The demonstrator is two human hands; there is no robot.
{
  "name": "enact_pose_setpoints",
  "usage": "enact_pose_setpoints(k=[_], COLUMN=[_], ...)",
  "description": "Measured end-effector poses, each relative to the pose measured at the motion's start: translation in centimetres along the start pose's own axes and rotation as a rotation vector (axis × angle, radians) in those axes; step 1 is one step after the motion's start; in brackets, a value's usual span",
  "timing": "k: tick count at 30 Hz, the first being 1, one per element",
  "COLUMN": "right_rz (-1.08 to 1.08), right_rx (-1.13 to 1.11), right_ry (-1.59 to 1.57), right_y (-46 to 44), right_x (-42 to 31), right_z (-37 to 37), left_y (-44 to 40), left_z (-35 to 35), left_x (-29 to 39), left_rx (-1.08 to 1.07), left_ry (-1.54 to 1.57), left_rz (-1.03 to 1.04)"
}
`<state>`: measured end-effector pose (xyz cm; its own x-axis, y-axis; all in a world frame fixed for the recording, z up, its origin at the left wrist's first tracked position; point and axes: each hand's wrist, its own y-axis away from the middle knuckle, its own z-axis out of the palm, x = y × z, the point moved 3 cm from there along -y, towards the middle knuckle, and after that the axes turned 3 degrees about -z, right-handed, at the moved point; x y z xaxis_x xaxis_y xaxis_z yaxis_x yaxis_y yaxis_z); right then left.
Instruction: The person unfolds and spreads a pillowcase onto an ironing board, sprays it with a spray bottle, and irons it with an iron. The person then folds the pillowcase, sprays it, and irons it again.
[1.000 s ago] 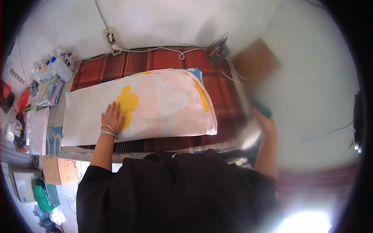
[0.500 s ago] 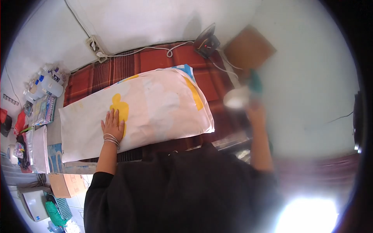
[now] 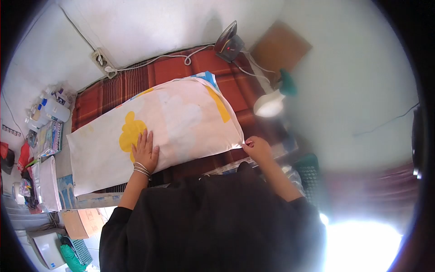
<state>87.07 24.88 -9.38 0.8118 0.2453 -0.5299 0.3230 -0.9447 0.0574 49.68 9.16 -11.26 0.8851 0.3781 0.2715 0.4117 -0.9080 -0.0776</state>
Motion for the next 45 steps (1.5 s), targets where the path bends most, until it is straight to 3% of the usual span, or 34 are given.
enact_pose_setpoints(k=[5, 7, 11, 13, 15, 17, 18, 20, 24, 26, 29, 35, 36, 40, 42, 45], right_rz=[-0.018, -0.153, -0.281, 0.028, 0.011, 0.075, 0.073, 0.079, 0.0, -0.266, -0.109, -0.077, -0.082, -0.021, 0.144, 0.097], right_rx=[0.029, 0.155, 0.269, 0.062, -0.068, -0.394, -0.4, -0.309, -0.236, 0.123, 0.185, -0.053, -0.058, -0.028, -0.312, -0.189], right_ry=[-0.043, -0.019, -0.301, -0.874, -1.003, -1.37, -1.368, -0.614, -0.251, 0.063, 0.027, -0.184, -0.318, -0.316, -0.517, -0.574], right_y=[0.2, 0.1, -1.3, -1.9, -2.5, -2.6, -3.1, -4.3, -3.6, -3.3, -1.4, 0.7, 0.2, -0.4, -0.7, -1.4], right_x=[-0.3, 0.2, -1.2, -2.1, -1.4, -1.0, 0.2, 3.5, 3.5, 3.1, 0.1, -0.9, -0.5, 0.4, 0.4, -0.1], right_z=[1.0, 1.0, -2.0, -3.5, -4.0, -3.6, -3.3, -2.2, -1.3, -0.7, -1.6, 1.5, 1.9, 1.6, 2.0, -0.6], left_y=[1.0, 2.7, 4.7, 4.2, 3.8, 3.5, 3.4, 3.4, 3.4, 3.6, 3.4, 3.5, 3.5, 3.2, 3.1, 3.1], left_z=[-0.6, -2.0, -2.6, -1.8, -1.9, -1.8, -1.6, -1.6, -1.8, -1.9, -2.1, -2.0, -2.3, -2.0, -2.1, -1.8], left_x=[0.4, 2.6, 5.1, 4.8, 4.6, 4.4, 4.3, 4.2, 4.8, 4.7, 4.7, 5.0, 5.1, 4.9, 5.0, 4.6], left_rx=[0.074, 0.16, 0.01, 0.03, 0.028, 0.025, 0.019, 0.01, -0.03, -0.026, -0.039, -0.016, -0.017, -0.011, 0.0, 0.021], left_ry=[0.007, -0.036, -0.076, -0.099, -0.072, -0.046, -0.054, -0.064, -0.077, -0.058, -0.042, -0.048, -0.048, -0.051, -0.052, -0.062], left_rz=[0.014, 0.297, 0.414, 0.41, 0.401, 0.383, 0.392, 0.399, 0.403, 0.413, 0.397, 0.386, 0.378, 0.365, 0.369, 0.38])
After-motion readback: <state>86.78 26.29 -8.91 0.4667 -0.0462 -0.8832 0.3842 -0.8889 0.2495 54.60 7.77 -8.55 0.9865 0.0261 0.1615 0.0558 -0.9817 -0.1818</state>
